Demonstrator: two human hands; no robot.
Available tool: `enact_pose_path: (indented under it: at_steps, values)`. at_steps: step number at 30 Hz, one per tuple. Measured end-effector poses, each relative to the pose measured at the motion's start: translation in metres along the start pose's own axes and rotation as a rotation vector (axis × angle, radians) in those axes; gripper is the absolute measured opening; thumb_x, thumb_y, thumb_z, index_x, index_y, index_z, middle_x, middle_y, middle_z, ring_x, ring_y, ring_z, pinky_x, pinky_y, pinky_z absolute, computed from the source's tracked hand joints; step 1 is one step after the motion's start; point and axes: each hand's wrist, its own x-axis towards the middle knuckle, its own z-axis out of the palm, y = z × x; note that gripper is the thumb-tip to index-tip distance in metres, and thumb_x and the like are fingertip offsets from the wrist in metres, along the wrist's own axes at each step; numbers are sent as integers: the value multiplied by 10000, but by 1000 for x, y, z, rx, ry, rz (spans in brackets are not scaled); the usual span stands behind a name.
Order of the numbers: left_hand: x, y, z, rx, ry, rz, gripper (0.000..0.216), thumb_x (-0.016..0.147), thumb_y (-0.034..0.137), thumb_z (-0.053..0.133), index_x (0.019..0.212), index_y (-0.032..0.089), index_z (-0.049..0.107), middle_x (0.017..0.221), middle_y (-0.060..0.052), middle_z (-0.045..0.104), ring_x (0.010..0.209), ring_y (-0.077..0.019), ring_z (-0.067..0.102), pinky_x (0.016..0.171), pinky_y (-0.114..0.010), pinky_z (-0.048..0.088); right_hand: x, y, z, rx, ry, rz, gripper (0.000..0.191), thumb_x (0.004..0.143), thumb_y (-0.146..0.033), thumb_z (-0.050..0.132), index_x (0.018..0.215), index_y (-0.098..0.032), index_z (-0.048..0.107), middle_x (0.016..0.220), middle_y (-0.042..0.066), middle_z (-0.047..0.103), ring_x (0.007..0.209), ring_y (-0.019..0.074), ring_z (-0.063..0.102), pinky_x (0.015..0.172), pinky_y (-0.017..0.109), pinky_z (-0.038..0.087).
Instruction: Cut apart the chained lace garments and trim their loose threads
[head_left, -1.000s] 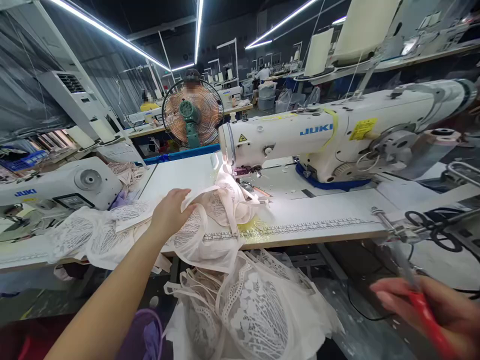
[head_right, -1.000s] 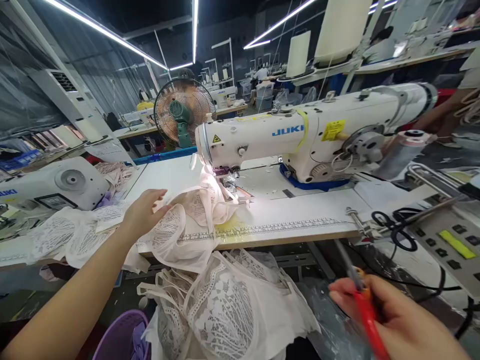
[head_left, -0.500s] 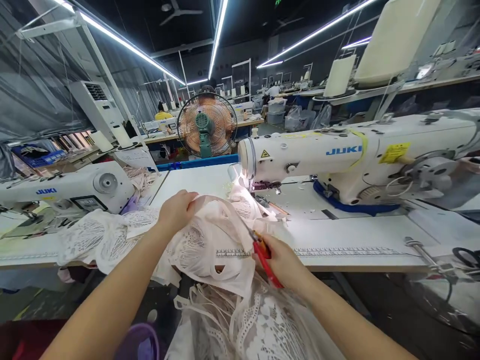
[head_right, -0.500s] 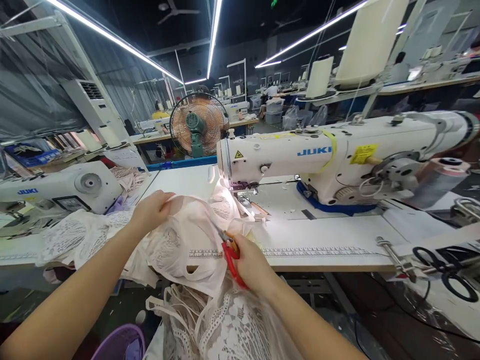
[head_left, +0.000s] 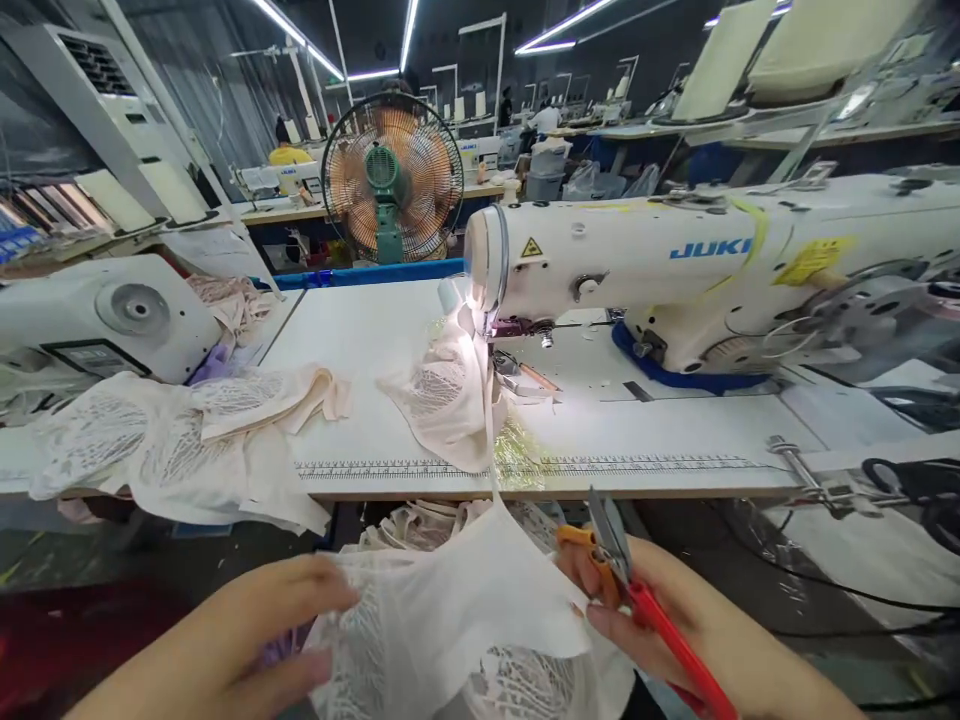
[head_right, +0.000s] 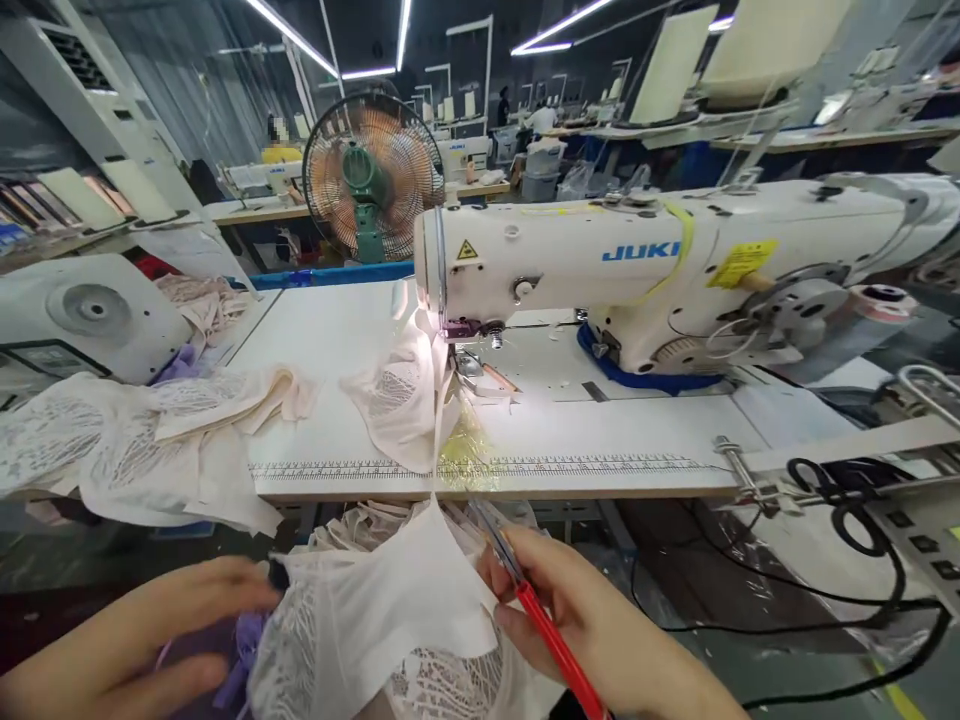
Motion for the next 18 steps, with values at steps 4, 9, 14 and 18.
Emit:
enact_pose_path:
  at_steps: [4,9,14,18]
  values:
    - [50,37,44,-159,-187,104,413,857,270,474,1257,191,545,1265,-98,588,1144,-243,546,982,-370,426,-16,15,11,0,79,8,161,831,-346,571,773,-220,489,742,12,478,658,170,483,584,285,462]
    - [96,61,86,-497,-170,117,334,904,280,383,1100,171,630,1019,-88,691,919,-225,633,830,-346,488,-16,22,15,38,9,12,216,851,-425,549,786,-239,460,793,33,505,715,190,521,644,308,481]
    - [101,54,101,-702,-151,13,308,894,258,382,968,149,662,889,-59,697,827,-195,624,752,-284,472,-2,5,-5,33,-99,8,409,777,-628,530,871,-232,490,877,58,523,765,205,520,682,318,456]
    - [93,41,95,-419,-5,-2,242,869,233,425,862,203,665,820,-31,684,799,-202,607,732,-283,429,22,-17,-44,-345,-430,139,597,755,-775,349,837,-201,491,779,44,494,688,197,473,615,312,398]
